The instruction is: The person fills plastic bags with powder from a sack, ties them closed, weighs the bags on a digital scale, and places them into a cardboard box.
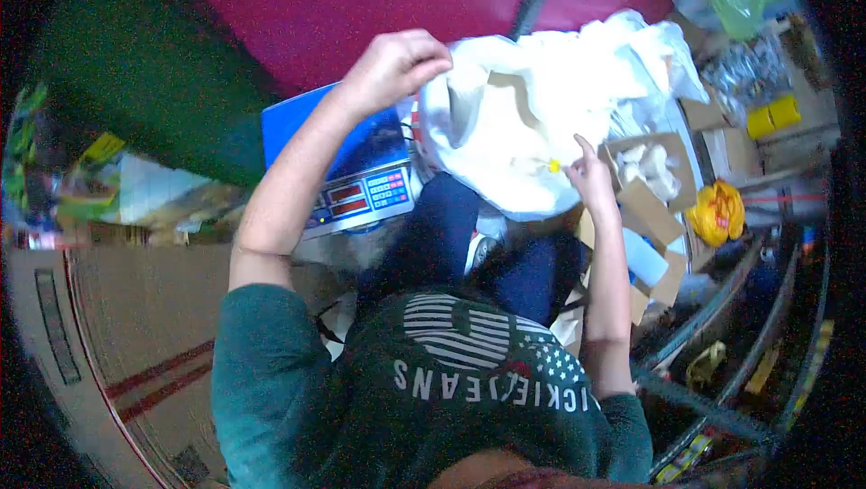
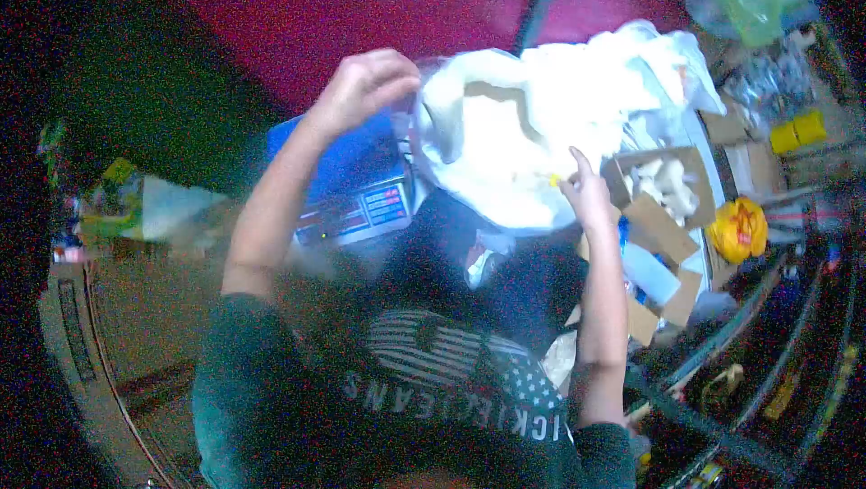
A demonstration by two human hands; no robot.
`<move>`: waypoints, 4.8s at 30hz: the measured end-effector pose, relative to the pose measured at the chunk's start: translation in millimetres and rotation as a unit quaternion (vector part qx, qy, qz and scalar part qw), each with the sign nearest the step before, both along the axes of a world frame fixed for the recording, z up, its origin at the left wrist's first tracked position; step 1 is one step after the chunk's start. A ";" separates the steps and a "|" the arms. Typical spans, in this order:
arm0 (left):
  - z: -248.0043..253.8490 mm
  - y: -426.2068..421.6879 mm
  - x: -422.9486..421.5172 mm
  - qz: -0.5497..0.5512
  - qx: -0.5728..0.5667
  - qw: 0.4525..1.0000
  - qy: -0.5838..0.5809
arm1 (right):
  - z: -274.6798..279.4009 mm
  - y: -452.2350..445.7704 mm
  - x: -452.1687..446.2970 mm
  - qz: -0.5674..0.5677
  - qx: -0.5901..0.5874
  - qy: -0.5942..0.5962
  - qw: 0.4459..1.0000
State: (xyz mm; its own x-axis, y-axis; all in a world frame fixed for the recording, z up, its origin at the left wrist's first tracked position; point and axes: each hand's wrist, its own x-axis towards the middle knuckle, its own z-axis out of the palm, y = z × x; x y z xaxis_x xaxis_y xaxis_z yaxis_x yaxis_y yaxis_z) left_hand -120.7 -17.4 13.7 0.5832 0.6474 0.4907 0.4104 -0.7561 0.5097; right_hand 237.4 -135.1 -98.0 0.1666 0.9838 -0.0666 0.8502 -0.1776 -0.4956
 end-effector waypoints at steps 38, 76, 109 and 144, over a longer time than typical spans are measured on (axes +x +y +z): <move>-198.7 -41.3 -84.8 0.226 0.028 0.968 0.105 | -121.6 -112.4 1.1 0.000 0.106 -0.071 0.992; -222.9 -164.7 35.1 0.019 -0.119 0.983 0.139 | -106.7 51.2 -47.4 0.138 -0.198 -0.331 0.912; -218.8 -164.3 24.9 0.011 -0.122 0.981 0.149 | -54.3 63.3 -211.9 0.258 0.140 -0.108 0.950; -222.9 -163.5 23.3 0.013 -0.147 0.979 0.143 | -81.8 73.7 -245.0 0.225 0.109 0.031 0.968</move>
State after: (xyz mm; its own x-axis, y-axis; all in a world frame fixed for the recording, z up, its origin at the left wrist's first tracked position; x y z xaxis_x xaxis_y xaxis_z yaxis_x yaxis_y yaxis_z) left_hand -97.4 -180.9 -209.2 0.6515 0.7520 0.1004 0.5848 -0.5821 0.5649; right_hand -7.5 -61.4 -179.7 -0.2790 0.9477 0.1550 0.7843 0.3180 -0.5327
